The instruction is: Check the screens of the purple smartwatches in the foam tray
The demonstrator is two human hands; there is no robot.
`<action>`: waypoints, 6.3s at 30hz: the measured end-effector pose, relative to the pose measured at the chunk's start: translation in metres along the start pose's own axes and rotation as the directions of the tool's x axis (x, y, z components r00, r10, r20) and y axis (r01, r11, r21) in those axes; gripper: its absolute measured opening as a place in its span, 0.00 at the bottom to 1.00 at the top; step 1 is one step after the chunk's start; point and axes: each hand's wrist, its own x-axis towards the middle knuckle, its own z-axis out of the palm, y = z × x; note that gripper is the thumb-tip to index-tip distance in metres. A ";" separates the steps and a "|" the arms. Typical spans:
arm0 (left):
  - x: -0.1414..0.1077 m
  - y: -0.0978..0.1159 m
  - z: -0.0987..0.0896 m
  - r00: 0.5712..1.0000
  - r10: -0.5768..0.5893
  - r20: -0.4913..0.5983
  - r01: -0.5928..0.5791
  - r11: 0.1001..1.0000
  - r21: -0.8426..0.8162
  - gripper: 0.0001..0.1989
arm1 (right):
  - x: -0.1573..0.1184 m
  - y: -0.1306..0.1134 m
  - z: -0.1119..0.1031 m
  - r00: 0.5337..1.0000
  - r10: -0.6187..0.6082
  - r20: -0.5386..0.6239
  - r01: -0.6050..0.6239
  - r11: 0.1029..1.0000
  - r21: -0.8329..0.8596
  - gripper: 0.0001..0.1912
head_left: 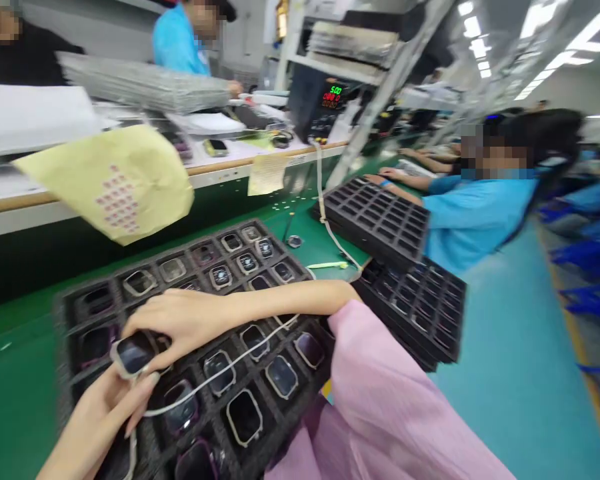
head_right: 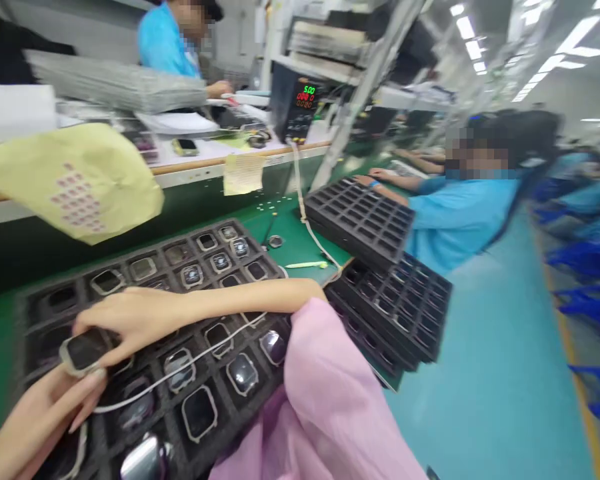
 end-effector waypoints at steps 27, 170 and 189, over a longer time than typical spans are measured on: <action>0.011 0.017 -0.003 0.995 0.101 -0.001 -0.096 0.941 -0.324 0.18 | 0.002 0.012 0.035 0.974 -0.045 -0.222 0.059 0.997 0.057 0.17; -0.021 0.001 -0.007 0.982 0.099 -0.160 -0.145 0.939 -0.311 0.20 | 0.030 0.009 0.049 0.942 -0.228 -0.245 0.275 0.944 0.180 0.20; -0.067 -0.008 0.002 0.980 0.072 -0.188 -0.154 0.870 -0.469 0.14 | 0.067 -0.017 0.041 0.996 0.050 0.078 -0.019 0.938 -0.347 0.16</action>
